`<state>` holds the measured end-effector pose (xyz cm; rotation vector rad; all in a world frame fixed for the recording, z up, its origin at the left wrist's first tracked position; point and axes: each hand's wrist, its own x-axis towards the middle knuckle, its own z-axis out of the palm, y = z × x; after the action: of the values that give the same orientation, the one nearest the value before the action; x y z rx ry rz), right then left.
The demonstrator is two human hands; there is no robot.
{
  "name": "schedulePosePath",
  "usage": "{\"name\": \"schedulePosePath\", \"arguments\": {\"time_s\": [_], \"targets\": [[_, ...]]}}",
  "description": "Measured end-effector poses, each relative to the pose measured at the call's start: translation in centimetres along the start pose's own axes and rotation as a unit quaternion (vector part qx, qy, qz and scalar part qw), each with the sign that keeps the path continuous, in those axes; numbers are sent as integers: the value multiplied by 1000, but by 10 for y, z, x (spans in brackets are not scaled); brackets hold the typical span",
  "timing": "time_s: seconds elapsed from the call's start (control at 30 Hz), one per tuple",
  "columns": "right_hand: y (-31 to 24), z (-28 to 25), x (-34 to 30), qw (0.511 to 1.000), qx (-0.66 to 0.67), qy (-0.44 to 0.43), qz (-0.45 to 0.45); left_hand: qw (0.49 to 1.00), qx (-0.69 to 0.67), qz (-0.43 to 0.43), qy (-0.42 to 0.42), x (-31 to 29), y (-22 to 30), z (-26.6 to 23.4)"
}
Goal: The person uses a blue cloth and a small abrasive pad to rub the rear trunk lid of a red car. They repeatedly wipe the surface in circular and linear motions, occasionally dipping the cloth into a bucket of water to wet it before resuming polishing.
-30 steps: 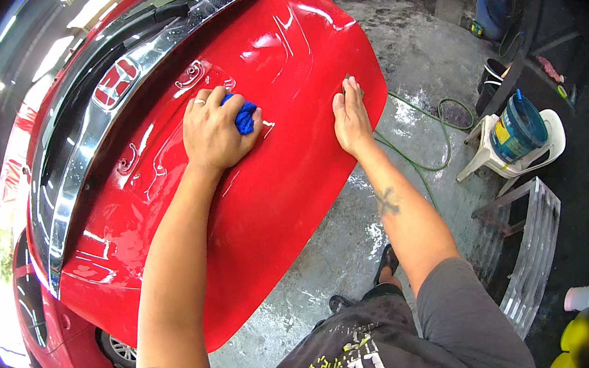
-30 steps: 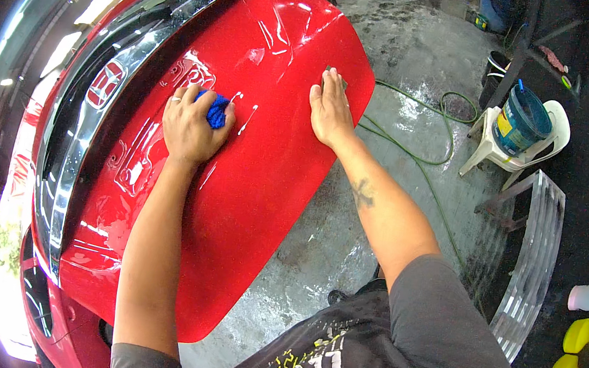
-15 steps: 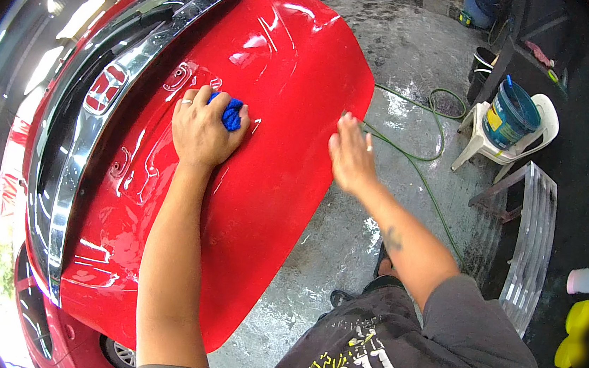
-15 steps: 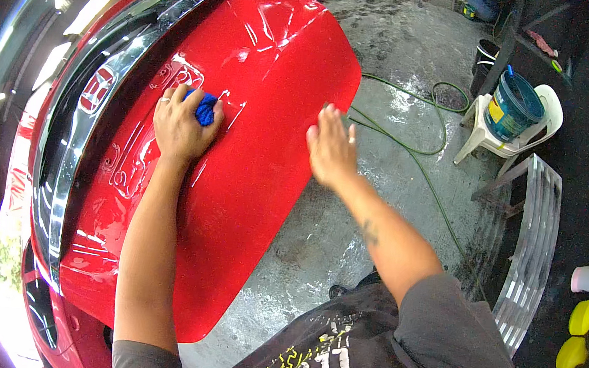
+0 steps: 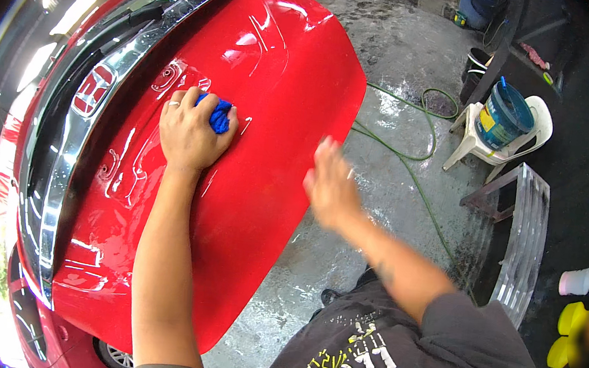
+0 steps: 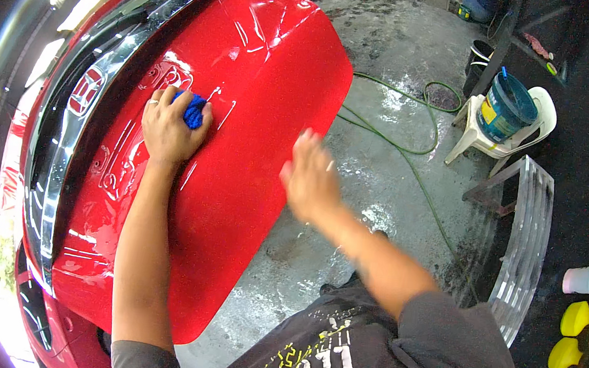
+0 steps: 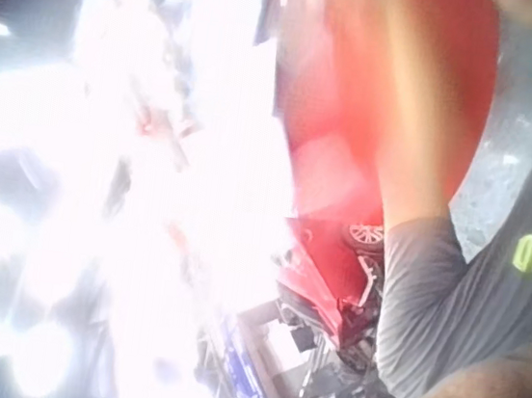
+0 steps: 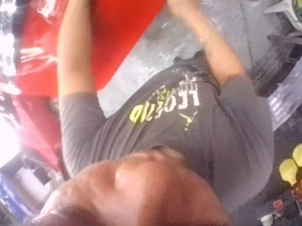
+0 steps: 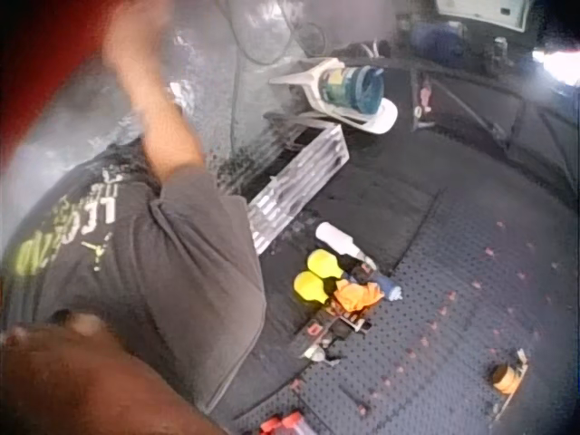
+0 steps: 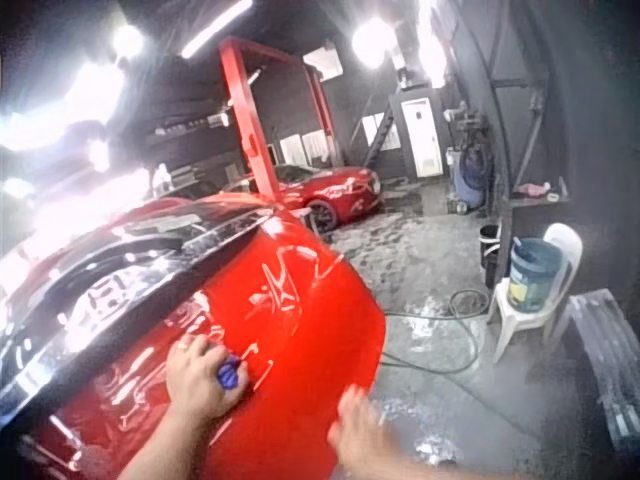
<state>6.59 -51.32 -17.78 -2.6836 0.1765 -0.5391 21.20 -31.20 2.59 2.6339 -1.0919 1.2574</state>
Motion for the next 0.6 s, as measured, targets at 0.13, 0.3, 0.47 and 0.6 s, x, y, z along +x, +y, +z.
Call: {"name": "schedulePosePath", "arguments": {"time_s": [0.13, 0.3, 0.47, 0.6], "targets": [[-7, -21, -40, 994, 39, -79, -61, 1000, -5, -2, -5, -5, -2, -3], [97, 1, 111, 996, 91, 12, 17, 1000, -8, 6, 6, 5, 3, -2], [189, -5, 206, 984, 172, 18, 44, 1000, -26, 14, -1, 11, 7, 10], [145, -3, 116, 989, 119, -75, -46, 1000, 5, 4, -23, -1, 4, -11]]}}
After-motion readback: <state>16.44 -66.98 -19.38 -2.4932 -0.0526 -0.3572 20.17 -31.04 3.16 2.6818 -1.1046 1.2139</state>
